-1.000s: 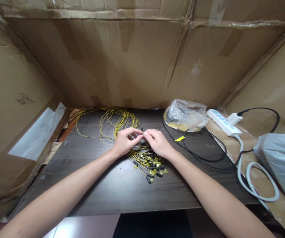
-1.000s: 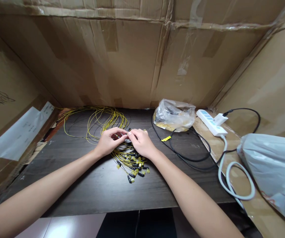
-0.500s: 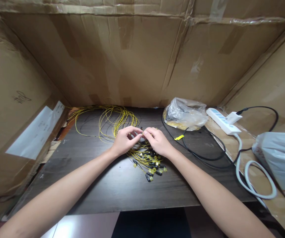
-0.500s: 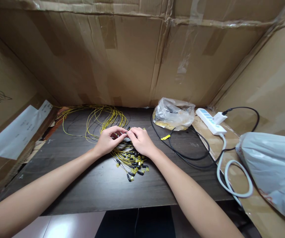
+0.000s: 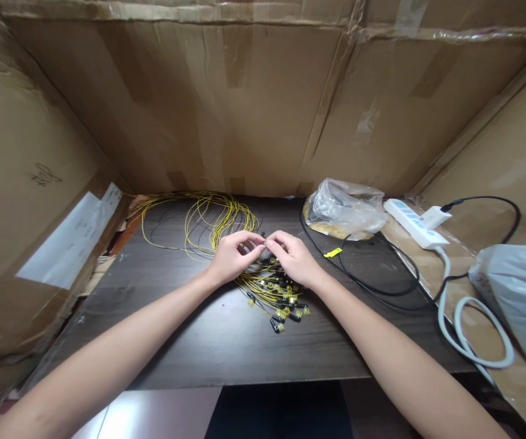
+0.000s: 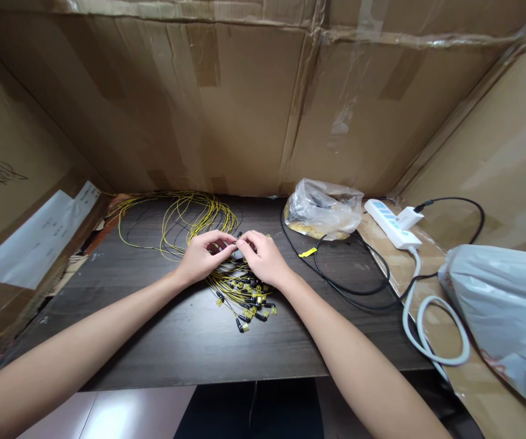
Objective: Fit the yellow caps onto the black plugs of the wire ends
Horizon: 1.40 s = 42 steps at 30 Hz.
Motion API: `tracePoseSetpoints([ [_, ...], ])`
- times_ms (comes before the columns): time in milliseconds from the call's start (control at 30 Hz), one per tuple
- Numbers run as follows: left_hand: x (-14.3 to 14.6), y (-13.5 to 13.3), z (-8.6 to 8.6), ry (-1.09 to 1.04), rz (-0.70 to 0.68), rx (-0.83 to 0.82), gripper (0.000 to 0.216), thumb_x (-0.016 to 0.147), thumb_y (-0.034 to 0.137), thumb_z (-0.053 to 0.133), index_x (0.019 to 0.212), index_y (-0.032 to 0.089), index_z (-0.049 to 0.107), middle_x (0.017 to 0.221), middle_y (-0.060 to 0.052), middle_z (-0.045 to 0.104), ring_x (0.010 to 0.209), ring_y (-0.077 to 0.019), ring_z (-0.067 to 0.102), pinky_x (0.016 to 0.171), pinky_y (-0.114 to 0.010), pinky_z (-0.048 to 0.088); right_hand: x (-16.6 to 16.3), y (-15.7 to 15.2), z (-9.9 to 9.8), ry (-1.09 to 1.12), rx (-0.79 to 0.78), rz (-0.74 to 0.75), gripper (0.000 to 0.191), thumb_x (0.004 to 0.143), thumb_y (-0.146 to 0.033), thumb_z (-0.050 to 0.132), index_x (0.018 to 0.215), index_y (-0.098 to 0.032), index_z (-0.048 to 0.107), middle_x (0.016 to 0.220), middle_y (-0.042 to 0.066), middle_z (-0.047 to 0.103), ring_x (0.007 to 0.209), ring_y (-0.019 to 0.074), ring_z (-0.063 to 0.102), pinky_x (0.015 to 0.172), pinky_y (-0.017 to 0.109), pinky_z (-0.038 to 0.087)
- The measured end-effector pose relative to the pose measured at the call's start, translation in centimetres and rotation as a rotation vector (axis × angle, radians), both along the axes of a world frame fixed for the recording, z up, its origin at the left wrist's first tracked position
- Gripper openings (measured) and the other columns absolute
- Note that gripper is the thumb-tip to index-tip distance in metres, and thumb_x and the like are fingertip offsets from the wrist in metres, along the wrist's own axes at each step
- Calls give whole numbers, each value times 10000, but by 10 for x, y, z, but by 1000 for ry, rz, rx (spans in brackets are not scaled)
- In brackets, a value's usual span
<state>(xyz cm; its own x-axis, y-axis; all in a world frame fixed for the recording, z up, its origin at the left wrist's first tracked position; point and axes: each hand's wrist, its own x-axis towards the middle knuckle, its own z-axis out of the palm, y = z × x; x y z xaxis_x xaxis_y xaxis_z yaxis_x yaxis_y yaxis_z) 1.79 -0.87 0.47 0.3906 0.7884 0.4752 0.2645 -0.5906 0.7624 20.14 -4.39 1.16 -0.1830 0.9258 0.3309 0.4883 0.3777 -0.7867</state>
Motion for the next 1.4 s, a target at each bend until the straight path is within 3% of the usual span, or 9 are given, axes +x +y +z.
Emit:
tracePoseSetpoints([
  [133, 0, 1, 0, -10, 5, -24, 164, 859, 310, 715, 905, 163, 774, 862, -45, 766, 677, -117, 657, 564, -190, 504, 0, -1, 2, 19, 12, -16, 137, 928, -307, 571, 870, -191, 614, 858, 25, 646, 785, 169, 578, 710, 283, 425],
  [367, -1, 1, -1, 13, -27, -4, 139, 861, 268, 699, 923, 165, 768, 871, -38, 756, 677, -108, 649, 561, -180, 501, 0, 1, -2, -71, -30, 16, 377, 1020, -306, 397, 692, -197, 547, 701, 12, 620, 729, 174, 552, 743, 313, 394],
  [600, -1, 3, -3, -2, 8, -48, 168, 862, 312, 706, 912, 165, 771, 864, -45, 771, 671, -122, 661, 579, -202, 512, -2, -2, 1, -30, 11, -29, 132, 935, -304, 575, 868, -197, 613, 874, 29, 660, 828, 185, 582, 764, 308, 418],
  [833, -1, 2, -1, 2, -25, -27, 151, 864, 299, 708, 917, 173, 772, 860, -38, 761, 685, -119, 656, 571, -193, 503, 0, 1, -1, -99, -29, 10, 365, 1014, -292, 407, 702, -202, 573, 717, 16, 645, 768, 188, 556, 771, 330, 389],
  [1067, 0, 1, 0, -1, 6, -38, 180, 868, 325, 699, 914, 164, 765, 870, -47, 767, 669, -118, 656, 571, -196, 512, -1, -1, 0, -49, 26, -40, 131, 947, -296, 565, 886, -201, 631, 870, 29, 671, 824, 184, 584, 770, 309, 417],
  [1267, -1, 0, 0, 17, -28, -8, 142, 863, 281, 694, 916, 169, 763, 866, -42, 757, 680, -118, 654, 579, -195, 523, 0, 1, 0, -112, -15, -2, 370, 1019, -284, 411, 689, -202, 559, 706, 14, 640, 754, 183, 557, 759, 320, 393],
  [1400, -1, 0, 1, 26, -6, -5, 156, 867, 297, 682, 904, 164, 754, 870, -49, 759, 680, -125, 660, 575, -202, 528, -1, -1, 1, -66, -6, -25, 236, 987, -298, 491, 811, -202, 616, 821, 26, 669, 803, 182, 581, 767, 312, 417],
])
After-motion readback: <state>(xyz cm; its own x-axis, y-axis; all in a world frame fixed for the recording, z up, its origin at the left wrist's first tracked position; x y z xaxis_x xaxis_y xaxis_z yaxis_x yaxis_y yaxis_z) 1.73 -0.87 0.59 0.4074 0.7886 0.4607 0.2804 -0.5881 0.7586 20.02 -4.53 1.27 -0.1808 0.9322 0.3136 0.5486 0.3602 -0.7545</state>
